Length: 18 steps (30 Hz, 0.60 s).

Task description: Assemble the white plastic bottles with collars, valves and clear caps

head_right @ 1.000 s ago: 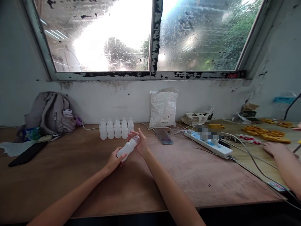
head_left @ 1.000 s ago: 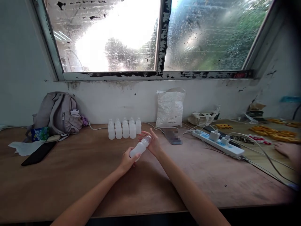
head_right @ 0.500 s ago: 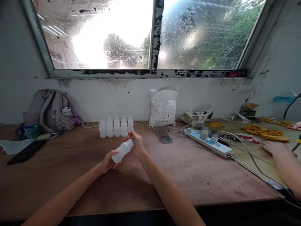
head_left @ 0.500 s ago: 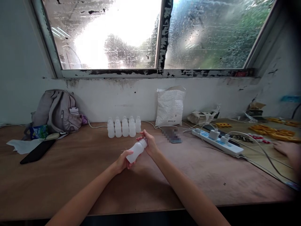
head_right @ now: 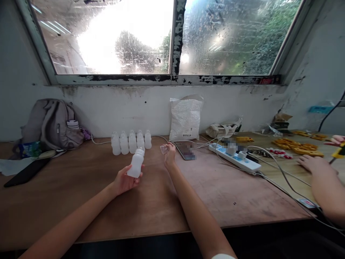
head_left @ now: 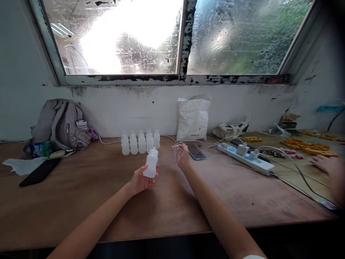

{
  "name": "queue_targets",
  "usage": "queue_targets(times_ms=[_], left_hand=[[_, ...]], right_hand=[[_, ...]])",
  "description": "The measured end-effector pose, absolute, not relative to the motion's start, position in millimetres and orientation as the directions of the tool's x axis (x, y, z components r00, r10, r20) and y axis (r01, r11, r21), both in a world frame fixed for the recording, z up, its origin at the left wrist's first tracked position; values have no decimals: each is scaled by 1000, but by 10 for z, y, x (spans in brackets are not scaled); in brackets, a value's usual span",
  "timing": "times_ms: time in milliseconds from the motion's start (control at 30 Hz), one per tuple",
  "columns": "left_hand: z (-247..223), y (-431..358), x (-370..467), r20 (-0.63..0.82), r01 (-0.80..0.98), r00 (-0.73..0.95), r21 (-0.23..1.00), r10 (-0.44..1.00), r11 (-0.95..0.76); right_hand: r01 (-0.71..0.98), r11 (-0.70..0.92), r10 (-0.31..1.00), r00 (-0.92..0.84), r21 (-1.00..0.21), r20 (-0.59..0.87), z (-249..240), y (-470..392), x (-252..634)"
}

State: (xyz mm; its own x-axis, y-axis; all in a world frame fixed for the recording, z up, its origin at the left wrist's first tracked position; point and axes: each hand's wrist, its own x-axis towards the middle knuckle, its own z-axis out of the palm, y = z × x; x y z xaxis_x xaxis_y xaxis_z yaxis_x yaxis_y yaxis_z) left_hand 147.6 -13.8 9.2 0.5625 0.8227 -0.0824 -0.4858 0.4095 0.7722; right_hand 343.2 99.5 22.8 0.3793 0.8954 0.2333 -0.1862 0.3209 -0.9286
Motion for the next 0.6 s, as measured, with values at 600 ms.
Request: queue_targets(times_ms=[600], left_hand=[[3,-60,1464,277,271,36,922,960,-276]], right_hand=[[274,432,884,59,-859,463,94,882,3244]])
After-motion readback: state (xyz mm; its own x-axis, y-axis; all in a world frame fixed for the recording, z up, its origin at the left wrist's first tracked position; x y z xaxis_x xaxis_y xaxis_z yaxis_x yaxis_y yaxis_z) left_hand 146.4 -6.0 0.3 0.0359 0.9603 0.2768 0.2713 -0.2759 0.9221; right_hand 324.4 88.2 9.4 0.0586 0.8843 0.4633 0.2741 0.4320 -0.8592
